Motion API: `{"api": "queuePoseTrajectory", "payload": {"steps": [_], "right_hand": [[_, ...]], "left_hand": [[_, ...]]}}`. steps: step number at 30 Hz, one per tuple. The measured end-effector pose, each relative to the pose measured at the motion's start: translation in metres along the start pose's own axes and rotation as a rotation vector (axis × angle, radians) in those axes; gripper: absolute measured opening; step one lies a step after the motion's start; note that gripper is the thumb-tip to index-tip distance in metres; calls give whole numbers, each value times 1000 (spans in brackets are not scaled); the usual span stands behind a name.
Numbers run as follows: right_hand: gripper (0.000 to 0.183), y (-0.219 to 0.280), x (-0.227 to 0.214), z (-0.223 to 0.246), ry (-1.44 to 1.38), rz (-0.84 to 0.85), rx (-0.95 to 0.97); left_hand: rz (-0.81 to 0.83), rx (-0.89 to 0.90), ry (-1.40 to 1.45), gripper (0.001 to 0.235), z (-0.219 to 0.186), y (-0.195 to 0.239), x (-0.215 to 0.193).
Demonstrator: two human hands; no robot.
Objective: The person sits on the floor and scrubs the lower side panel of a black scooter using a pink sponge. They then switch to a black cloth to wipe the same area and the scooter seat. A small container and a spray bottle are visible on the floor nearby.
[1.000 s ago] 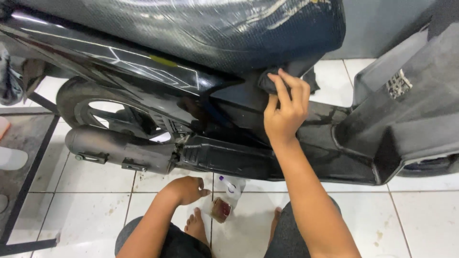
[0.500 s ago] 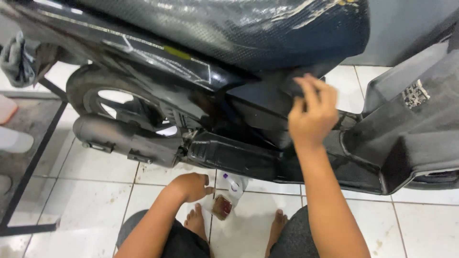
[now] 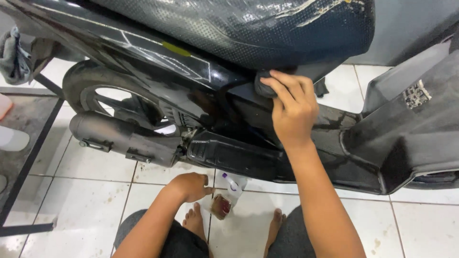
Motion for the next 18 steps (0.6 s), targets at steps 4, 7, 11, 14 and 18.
{"api": "queuePoseTrajectory", "payload": {"steps": [4,7,11,14,18], "right_hand": [[36,27,-8,-34,96,8,11],[36,30,-11,-34,124,-13,60],[34,16,-3,-22,43,-103,150],[36,12,6,-9,22,-114,111],[37,16,4,-9,16,-61,114]], "left_hand": [[25,-17,21,50,2,6,3],[4,-14,17,51,-4,12,1],[-9,-14,7,49,0,2,2],[-13,-8,-14,48,2,-6,8],[6,-8,-12,49,2,-12,14]]}}
Point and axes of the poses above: each hand's wrist, its own y-axis away from the middle knuckle, its own x-axis out of the palm, z = x × y, the point moved 4 cm from there along -y, towards the middle knuckle, and after that the axes turned 2 degrees about -z, right-handed, at the moved point
